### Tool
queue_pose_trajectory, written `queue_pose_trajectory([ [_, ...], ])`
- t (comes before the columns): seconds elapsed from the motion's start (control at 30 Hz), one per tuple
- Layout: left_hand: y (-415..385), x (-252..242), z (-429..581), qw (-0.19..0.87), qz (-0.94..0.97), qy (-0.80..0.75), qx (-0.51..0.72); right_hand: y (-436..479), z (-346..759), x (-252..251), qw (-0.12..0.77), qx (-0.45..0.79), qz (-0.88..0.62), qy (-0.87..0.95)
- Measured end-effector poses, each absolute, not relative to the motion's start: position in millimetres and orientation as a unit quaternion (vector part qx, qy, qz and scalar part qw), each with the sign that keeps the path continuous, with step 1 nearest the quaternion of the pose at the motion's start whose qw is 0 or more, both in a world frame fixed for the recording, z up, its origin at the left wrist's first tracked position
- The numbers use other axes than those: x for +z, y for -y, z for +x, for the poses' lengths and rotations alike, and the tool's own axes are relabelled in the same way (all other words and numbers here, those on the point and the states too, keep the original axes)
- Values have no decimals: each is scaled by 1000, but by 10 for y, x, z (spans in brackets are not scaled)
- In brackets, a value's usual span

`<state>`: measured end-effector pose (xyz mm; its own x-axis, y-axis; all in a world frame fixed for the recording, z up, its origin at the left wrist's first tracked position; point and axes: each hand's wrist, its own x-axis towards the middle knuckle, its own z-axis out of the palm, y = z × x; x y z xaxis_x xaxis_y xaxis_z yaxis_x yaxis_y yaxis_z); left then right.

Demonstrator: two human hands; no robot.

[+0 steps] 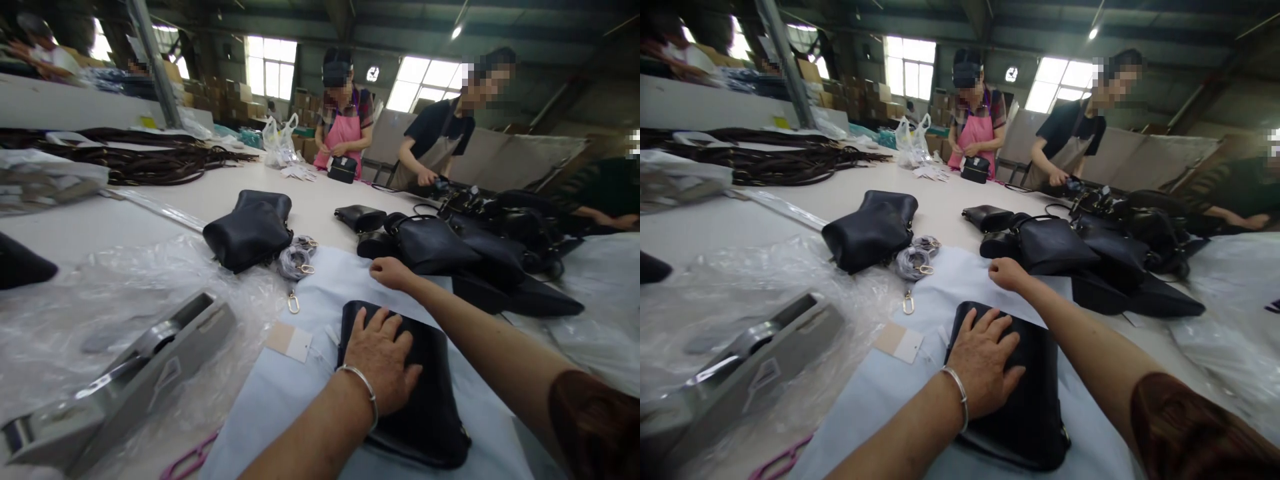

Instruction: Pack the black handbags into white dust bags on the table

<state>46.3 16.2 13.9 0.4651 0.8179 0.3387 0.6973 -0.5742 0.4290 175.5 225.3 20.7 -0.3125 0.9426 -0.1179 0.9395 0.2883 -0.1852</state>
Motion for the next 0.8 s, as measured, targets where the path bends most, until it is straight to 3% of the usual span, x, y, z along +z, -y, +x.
queue_pose_trajectory([
  [0.13,-169,147,449,120,844,-450,266,-2038,982,377,63,302,-443,842],
  [0.3,-171,141,443,121,840,-431,305,-1907,151,376,-47,216,-300,928],
  [0.43,-188,50,452,95,847,-413,320,-1993,-158,282,-94,165,-312,931],
  [0.57,-209,-3,452,100,850,-407,319,-2105,-153,248,-43,161,-341,925],
  [0.8,-201,112,433,147,835,-442,293,-2370,898,381,-34,89,-502,860],
])
